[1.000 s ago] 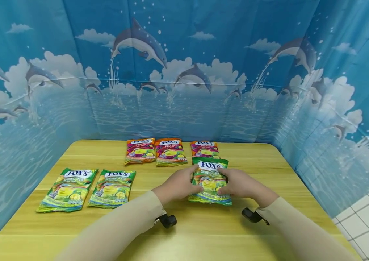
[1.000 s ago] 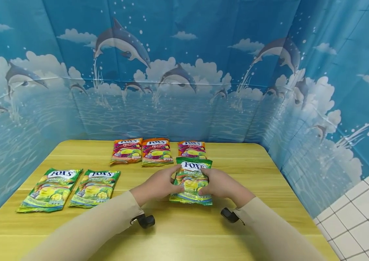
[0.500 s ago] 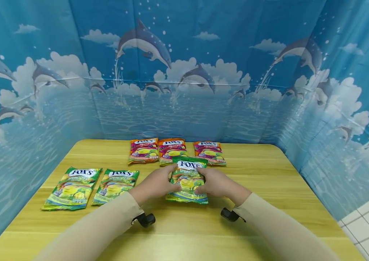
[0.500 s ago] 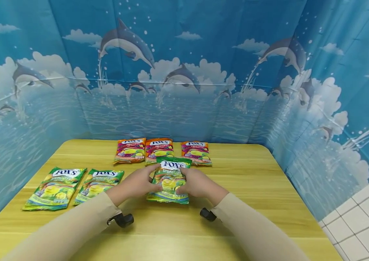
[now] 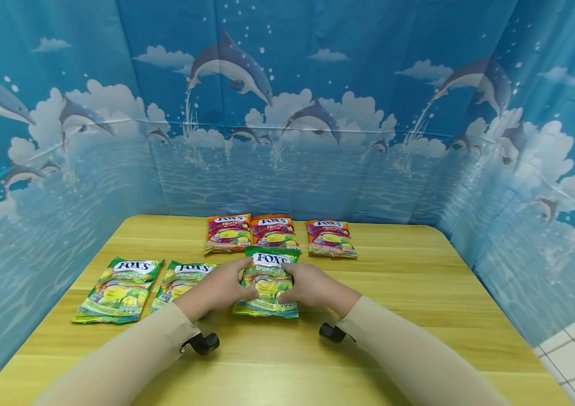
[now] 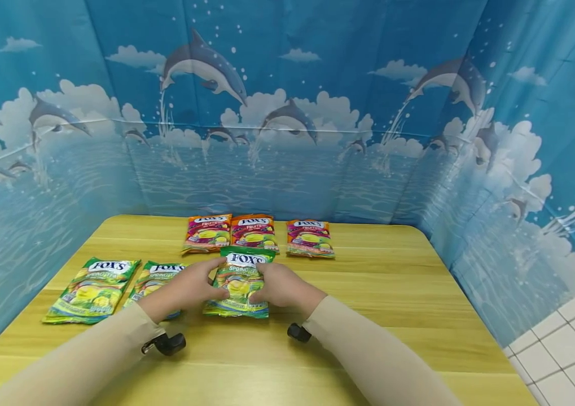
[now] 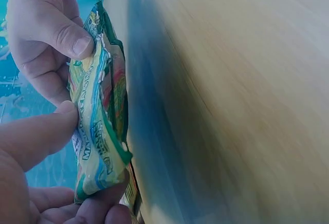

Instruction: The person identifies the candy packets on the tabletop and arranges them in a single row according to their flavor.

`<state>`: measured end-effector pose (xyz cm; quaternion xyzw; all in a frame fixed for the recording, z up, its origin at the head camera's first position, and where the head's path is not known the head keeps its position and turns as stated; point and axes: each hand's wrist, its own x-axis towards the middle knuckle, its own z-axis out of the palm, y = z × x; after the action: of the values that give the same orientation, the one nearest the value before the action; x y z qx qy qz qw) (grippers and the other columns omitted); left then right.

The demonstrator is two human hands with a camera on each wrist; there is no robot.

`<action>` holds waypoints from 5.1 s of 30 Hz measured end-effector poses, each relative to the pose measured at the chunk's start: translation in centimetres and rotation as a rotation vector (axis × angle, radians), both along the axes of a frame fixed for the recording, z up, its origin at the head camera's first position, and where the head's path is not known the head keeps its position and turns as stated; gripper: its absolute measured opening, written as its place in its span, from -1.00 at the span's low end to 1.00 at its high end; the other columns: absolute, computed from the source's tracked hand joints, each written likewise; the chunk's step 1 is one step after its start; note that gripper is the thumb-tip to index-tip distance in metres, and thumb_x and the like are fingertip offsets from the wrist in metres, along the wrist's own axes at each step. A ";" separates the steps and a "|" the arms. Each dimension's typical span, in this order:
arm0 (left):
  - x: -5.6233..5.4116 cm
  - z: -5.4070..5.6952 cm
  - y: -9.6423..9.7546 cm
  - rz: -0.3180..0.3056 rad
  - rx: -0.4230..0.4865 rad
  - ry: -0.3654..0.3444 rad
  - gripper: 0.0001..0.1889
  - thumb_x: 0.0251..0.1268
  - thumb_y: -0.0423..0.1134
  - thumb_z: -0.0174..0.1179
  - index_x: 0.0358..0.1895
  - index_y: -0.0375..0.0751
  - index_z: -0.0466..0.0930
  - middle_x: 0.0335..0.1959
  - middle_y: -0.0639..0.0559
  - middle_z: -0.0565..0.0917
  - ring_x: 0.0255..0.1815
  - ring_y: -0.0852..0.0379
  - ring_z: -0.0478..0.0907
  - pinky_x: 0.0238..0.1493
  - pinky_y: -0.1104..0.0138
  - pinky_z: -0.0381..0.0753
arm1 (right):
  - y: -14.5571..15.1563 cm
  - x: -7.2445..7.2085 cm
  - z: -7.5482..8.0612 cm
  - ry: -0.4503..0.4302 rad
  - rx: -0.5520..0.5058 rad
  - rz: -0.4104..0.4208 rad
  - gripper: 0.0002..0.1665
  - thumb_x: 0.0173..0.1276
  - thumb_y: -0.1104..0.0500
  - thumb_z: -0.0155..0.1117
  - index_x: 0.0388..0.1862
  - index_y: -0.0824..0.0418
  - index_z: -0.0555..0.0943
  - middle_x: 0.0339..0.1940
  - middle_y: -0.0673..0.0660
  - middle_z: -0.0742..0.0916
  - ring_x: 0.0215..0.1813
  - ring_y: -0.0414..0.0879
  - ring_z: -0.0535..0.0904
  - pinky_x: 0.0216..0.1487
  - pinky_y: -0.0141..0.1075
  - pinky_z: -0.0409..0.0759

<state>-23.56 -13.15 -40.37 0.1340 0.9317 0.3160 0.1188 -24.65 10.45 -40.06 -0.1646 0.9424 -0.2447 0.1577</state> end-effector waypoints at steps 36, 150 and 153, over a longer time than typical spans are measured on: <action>-0.9 -1.0 -2.8 -0.039 -0.234 -0.055 -0.10 0.26 0.07 0.52 0.59 -0.21 0.36 0.52 -0.21 0.50 0.54 -0.27 0.41 0.49 -0.16 0.45 | -1.4 -1.6 -2.4 -0.041 0.051 0.171 0.13 0.35 -0.12 0.55 0.71 0.24 0.19 0.23 0.17 0.70 0.00 -0.11 0.54 0.21 -0.12 0.56; -1.6 0.5 -1.4 -0.118 -0.428 -0.026 -0.61 0.14 0.04 0.60 -0.20 -0.16 0.70 -0.38 0.02 0.65 -0.35 0.03 0.54 -0.20 0.12 0.57 | -2.2 -1.2 -2.3 -0.068 0.110 0.117 0.12 0.30 -0.21 0.55 0.70 0.12 0.26 0.57 0.15 0.54 0.56 0.05 0.46 0.59 -0.02 0.42; -1.7 0.6 -1.4 -0.113 -0.438 -0.025 -0.61 0.13 0.06 0.61 -0.24 -0.14 0.68 -0.39 0.04 0.64 -0.36 0.03 0.52 -0.21 0.13 0.57 | -2.1 -1.2 -2.3 -0.064 0.112 0.120 0.12 0.30 -0.21 0.55 0.70 0.13 0.26 0.55 0.16 0.56 0.52 0.03 0.49 0.57 -0.03 0.44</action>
<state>-25.25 -14.52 -39.75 0.1532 0.9675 0.1004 0.1740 -25.88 8.30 -42.34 -0.2036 0.9377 -0.1868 0.2108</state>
